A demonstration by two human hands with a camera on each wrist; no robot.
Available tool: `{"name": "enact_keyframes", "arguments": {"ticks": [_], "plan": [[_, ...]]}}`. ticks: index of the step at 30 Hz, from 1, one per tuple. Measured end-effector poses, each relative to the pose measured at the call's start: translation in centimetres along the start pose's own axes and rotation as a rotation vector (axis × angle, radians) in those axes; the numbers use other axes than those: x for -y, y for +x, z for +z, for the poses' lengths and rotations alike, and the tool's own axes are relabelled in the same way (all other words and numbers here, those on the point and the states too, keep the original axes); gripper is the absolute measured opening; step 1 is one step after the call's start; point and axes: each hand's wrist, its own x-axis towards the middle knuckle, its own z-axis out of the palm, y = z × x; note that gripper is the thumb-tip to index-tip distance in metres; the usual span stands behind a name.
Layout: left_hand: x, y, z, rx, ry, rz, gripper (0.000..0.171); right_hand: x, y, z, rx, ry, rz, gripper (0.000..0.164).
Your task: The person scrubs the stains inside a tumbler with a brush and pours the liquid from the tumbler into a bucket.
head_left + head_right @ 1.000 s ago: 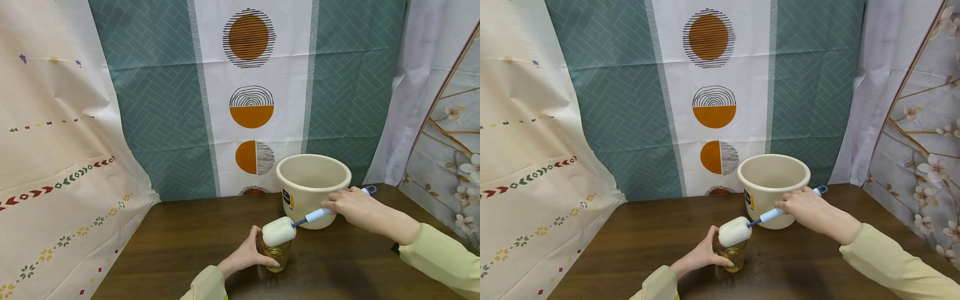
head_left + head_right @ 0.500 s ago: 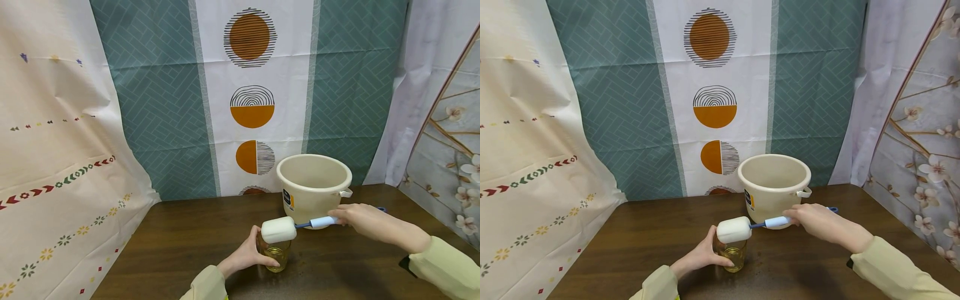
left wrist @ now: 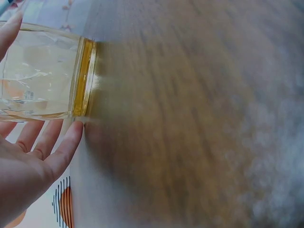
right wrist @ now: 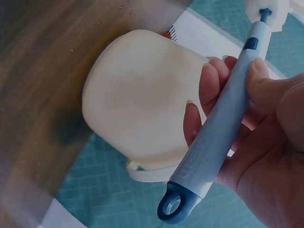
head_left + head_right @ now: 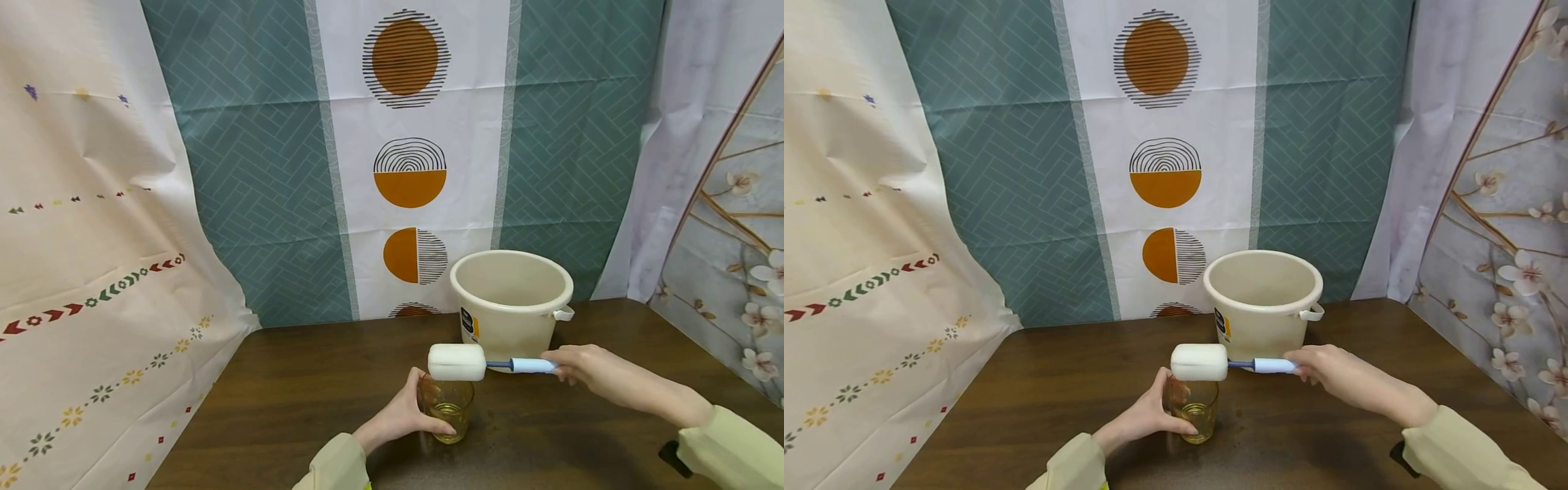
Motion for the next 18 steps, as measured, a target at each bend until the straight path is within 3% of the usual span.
{"name": "enact_keyframes", "arguments": {"ticks": [8, 18], "plan": [[-0.1, -0.2, 0.1, -0.013, 0.046, 0.001, 0.066, -1.4, -1.5, 0.3, -0.128, 0.049, -0.078, 0.027], [-0.2, -0.1, 0.0, -0.006, 0.054, -0.027, 0.064, -3.7, -4.9, -0.6, -0.153, 0.089, -0.006, 0.031]]}}
